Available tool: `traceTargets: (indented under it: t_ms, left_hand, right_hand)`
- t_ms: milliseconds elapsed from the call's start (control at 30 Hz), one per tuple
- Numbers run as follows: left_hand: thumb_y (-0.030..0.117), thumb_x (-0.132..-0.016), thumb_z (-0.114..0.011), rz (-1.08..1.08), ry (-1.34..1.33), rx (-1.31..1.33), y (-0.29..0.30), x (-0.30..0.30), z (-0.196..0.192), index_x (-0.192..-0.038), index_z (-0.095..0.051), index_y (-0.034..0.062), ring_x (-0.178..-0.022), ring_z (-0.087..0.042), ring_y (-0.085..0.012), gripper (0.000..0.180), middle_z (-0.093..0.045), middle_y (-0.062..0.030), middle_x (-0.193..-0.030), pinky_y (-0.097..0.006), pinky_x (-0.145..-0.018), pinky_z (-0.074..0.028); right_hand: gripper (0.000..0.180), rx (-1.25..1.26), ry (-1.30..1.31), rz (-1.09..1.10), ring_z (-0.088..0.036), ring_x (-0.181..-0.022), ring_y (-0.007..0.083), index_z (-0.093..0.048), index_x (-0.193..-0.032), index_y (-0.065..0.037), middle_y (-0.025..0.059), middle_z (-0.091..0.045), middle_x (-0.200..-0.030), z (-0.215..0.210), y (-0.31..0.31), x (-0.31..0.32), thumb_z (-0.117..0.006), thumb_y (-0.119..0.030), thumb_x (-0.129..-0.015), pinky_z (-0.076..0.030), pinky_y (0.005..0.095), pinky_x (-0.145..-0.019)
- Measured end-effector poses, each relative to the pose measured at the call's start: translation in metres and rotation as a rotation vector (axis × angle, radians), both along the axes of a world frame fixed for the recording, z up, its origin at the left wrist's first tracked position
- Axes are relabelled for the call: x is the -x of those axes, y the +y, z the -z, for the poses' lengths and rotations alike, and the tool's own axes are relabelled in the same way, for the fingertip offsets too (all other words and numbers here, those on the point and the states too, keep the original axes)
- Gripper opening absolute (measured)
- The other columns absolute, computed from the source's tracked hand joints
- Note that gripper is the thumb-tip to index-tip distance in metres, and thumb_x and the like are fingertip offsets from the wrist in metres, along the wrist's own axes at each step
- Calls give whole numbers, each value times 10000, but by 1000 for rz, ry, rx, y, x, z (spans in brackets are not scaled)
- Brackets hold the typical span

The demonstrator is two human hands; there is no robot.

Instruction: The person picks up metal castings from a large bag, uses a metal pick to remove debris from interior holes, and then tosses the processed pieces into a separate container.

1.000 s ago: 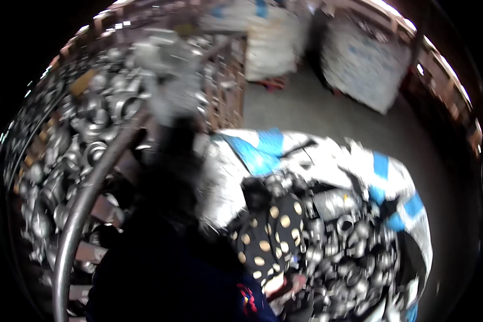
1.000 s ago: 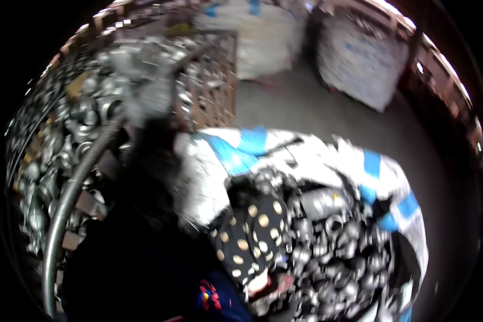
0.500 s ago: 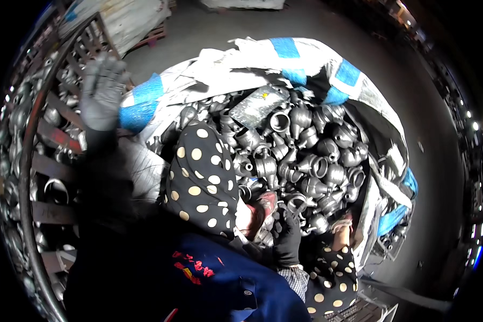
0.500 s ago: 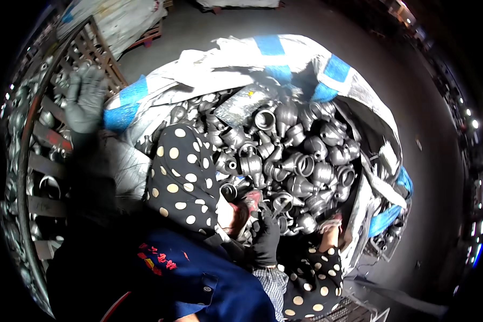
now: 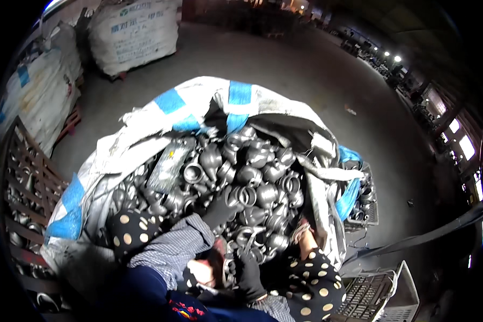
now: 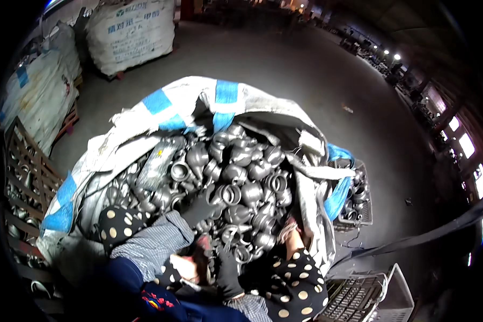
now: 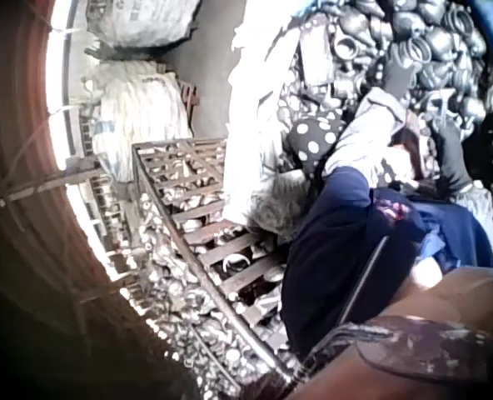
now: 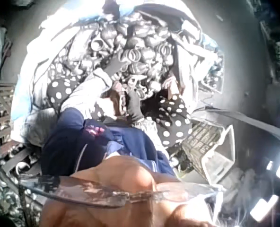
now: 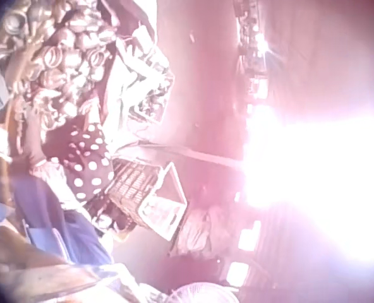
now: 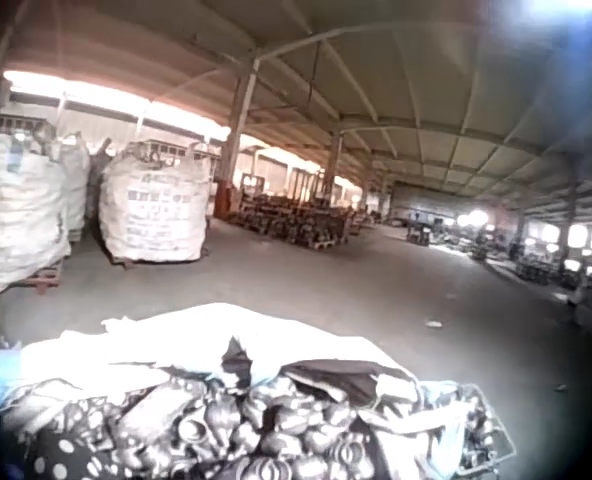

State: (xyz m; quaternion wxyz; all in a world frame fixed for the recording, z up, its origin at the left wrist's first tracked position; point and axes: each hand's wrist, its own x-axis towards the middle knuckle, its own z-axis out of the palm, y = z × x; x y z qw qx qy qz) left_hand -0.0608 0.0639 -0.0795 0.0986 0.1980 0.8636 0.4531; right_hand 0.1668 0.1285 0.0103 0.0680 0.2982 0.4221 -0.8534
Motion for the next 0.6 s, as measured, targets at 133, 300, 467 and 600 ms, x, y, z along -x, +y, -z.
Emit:
traceTargets:
  t_ms: [133,300,467,600]
  left_hand:
    - [267,-789,-737,-43,252,470,20,-8,28,-1509,-212,91,-1188,-538,-383,909,-521,-222,-1329,-451,-957,-457]
    - [226,-790,-736,-44,355,698,21,-1,14,-1506,-232,87,-1192,-538,-380,887,-521,-221,-1333,-442,-960,-458]
    - [231,-791,-735,8,18,281,-3,22,-9,-1509,-221,89,-1180,-543,-384,894,-520,-226,-1326,-443,-953,-463]
    - [235,-792,-734,79,-266,-196,-18,4,-44,-1511,-212,90,-1170,-547,-387,900,-520,-230,-1321,-443,-948,-467]
  right_hand:
    - [294,10,30,-1,-481,-561,55,-632,-1095,-80,-31,-588,-731,-16,-2,3,-483,-317,-1002,-369,208,-503]
    - [291,19,63,10,-482,-596,30,-642,-1091,-68,-51,-606,-773,-21,-2,4,-475,-293,-1009,-367,186,-517]
    - [321,-162,152,-25,-469,-595,35,-624,-1182,-58,-32,-607,-786,-21,-1,2,-466,-277,-1010,-363,188,-523]
    - [335,-29,42,89,-441,-527,57,-626,-1166,-39,-7,-584,-721,-26,1,9,-475,-286,-998,-347,199,-495]
